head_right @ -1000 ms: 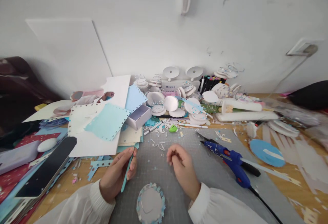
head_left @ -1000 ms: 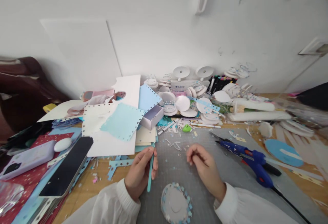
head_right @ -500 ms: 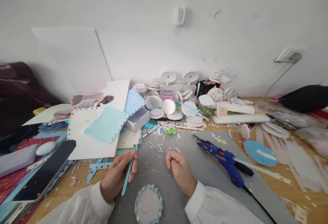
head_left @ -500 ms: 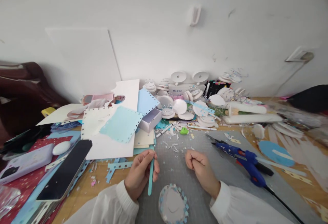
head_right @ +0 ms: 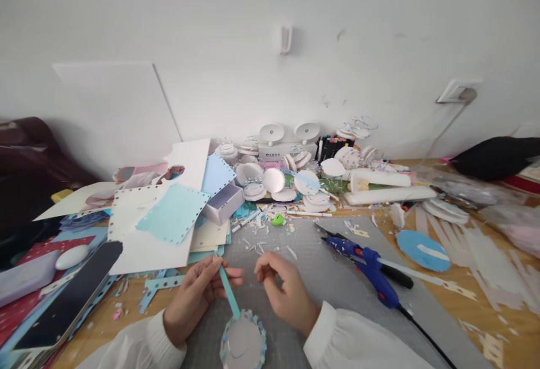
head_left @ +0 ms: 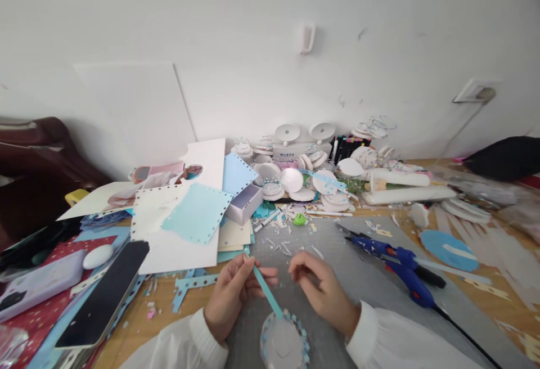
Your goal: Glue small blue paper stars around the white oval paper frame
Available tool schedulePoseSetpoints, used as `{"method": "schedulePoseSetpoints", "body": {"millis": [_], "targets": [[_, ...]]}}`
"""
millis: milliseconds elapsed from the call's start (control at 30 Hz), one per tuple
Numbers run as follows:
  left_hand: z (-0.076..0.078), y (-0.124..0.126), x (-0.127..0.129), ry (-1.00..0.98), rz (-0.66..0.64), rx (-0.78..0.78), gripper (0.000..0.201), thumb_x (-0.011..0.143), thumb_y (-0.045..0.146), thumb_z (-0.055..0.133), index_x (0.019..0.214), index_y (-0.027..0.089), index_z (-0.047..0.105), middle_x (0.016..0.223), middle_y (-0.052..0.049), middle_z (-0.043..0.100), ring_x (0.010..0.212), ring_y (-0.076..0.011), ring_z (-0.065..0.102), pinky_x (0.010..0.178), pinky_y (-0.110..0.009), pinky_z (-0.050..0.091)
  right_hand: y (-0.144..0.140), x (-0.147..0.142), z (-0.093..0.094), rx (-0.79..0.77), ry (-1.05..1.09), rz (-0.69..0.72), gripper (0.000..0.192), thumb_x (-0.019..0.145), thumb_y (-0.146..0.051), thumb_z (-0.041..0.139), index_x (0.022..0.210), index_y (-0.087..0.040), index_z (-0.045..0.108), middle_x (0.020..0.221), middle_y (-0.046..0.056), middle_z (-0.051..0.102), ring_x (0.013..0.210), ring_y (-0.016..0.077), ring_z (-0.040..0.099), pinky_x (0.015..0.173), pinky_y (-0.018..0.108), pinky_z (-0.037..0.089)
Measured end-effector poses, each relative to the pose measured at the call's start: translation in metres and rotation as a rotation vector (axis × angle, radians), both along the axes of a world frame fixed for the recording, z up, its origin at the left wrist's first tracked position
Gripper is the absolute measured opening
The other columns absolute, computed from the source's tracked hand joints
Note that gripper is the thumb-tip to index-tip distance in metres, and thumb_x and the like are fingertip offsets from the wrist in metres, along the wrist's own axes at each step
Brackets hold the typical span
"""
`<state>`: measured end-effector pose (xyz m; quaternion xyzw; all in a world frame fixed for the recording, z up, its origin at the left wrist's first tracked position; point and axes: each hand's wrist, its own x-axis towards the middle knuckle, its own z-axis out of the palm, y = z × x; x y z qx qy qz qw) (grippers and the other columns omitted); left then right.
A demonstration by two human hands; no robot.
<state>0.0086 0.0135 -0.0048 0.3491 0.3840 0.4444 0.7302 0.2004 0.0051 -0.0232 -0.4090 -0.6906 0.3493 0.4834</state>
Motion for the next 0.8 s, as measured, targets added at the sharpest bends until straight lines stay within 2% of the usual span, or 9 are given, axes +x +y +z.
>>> {"method": "schedulePoseSetpoints", "body": {"millis": [167, 267, 367, 500, 633, 733, 800], "targets": [[-0.004, 0.002, 0.002, 0.002, -0.021, 0.002, 0.031, 0.076, 0.041, 0.068, 0.08, 0.014, 0.053, 0.08, -0.011, 0.073, 0.076, -0.0224, 0.07, 0.064, -0.027, 0.054, -0.006, -0.004, 0.002, 0.253, -0.117, 0.161, 0.042, 0.077, 0.001, 0.041, 0.108, -0.024, 0.053, 0.093, 0.004, 0.056, 0.083, 0.0138, 0.054, 0.072, 0.026, 0.045], [-0.005, 0.002, 0.003, 0.024, -0.02, 0.016, 0.03, 0.078, 0.041, 0.067, 0.081, 0.014, 0.053, 0.076, -0.009, 0.072, 0.072, -0.0201, 0.07, 0.063, -0.026, 0.053, -0.008, -0.005, 0.001, 0.277, -0.172, 0.191, 0.049, 0.077, 0.002, 0.04, 0.116, -0.025, 0.051, 0.1, 0.005, 0.055, 0.091, 0.0145, 0.054, 0.077, 0.027, 0.046], [-0.002, 0.0, 0.002, 0.031, -0.043, 0.029, 0.03, 0.079, 0.041, 0.064, 0.081, 0.014, 0.053, 0.069, -0.007, 0.07, 0.061, -0.0167, 0.067, 0.056, -0.023, 0.051, -0.008, -0.002, 0.002, 0.303, -0.207, 0.14, 0.046, 0.078, 0.002, 0.04, 0.115, -0.024, 0.051, 0.098, 0.006, 0.055, 0.091, 0.0143, 0.055, 0.077, 0.027, 0.047], [0.003, 0.001, 0.0, 0.031, -0.037, 0.084, 0.027, 0.082, 0.039, 0.06, 0.076, 0.014, 0.051, 0.051, 0.001, 0.06, 0.04, -0.0078, 0.051, 0.043, -0.016, 0.04, -0.012, 0.009, 0.013, 0.406, -0.243, -0.071, 0.036, 0.08, 0.0, 0.043, 0.106, -0.022, 0.054, 0.093, 0.005, 0.058, 0.086, 0.0141, 0.057, 0.074, 0.027, 0.048], [0.001, 0.003, -0.002, 0.06, -0.03, 0.122, 0.027, 0.084, 0.039, 0.057, 0.075, 0.015, 0.05, 0.041, 0.006, 0.047, 0.033, -0.0045, 0.036, 0.039, -0.016, 0.028, -0.03, 0.03, 0.032, 0.496, -0.369, -0.31, 0.031, 0.079, -0.002, 0.046, 0.101, -0.023, 0.055, 0.088, 0.005, 0.06, 0.082, 0.0162, 0.059, 0.071, 0.029, 0.049], [-0.002, 0.004, -0.003, 0.074, -0.062, 0.14, 0.028, 0.084, 0.042, 0.057, 0.076, 0.015, 0.051, 0.037, 0.008, 0.04, 0.032, -0.0043, 0.027, 0.039, -0.018, 0.022, -0.057, 0.059, 0.037, 0.527, -0.538, -0.505, 0.028, 0.077, -0.009, 0.051, 0.098, -0.026, 0.056, 0.087, 0.007, 0.062, 0.079, 0.0191, 0.061, 0.069, 0.033, 0.05], [-0.004, 0.005, -0.003, 0.081, -0.077, 0.145, 0.03, 0.084, 0.043, 0.056, 0.075, 0.015, 0.051, 0.035, 0.009, 0.035, 0.032, -0.0044, 0.022, 0.04, -0.019, 0.019, -0.078, 0.088, 0.032, 0.481, -0.596, -0.647, 0.021, 0.073, -0.017, 0.056, 0.091, -0.027, 0.057, 0.083, 0.009, 0.063, 0.074, 0.022, 0.063, 0.064, 0.037, 0.051]]}}
